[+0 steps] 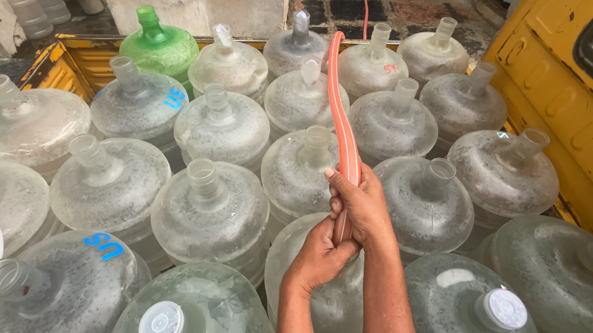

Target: The person stands in the bed of a yellow auto-rickshaw loaded with large empty water jars and holds an orange hose, filling the jars with water one at a time and moving the hose between jar openings. A white funnel rests among the jars.

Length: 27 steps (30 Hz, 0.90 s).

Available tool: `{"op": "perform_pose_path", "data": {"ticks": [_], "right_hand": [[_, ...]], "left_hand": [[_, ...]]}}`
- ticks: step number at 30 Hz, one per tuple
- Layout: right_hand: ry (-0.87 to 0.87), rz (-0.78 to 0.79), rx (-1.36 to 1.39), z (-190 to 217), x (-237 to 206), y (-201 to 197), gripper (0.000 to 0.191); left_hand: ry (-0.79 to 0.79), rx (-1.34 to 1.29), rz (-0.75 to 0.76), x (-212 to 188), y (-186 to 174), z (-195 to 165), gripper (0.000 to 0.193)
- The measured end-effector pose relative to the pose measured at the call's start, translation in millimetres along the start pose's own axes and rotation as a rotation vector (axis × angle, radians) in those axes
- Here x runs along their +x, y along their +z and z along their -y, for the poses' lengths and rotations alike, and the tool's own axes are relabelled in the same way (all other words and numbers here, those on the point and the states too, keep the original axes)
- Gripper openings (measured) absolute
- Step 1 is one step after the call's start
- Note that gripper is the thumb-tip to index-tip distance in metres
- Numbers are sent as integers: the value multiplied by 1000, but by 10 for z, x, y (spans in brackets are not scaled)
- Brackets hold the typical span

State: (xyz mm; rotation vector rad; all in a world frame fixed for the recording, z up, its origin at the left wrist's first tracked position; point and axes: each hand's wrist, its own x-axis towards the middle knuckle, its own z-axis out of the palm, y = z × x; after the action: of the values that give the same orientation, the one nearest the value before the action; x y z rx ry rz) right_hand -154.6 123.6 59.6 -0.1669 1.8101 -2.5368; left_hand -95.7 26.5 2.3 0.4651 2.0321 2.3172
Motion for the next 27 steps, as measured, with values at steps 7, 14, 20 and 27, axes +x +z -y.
{"op": "perform_pose_path", "data": {"ticks": [7,14,20,27], "right_hand": [[7,-1,8,-20,10,1,28],[4,-2,7,-22,10,2,28],[2,-2,12,-28,8,11,27],[4,-1,16,-18,-4,23,27]], "left_hand": [[-3,13,-4,-1,-8,14,37],[-15,-1,-4,2,-10,25,37],[-7,10,-8,-8,-14,3,38],[-55,6,-20,-21,-9,-26,37]]}}
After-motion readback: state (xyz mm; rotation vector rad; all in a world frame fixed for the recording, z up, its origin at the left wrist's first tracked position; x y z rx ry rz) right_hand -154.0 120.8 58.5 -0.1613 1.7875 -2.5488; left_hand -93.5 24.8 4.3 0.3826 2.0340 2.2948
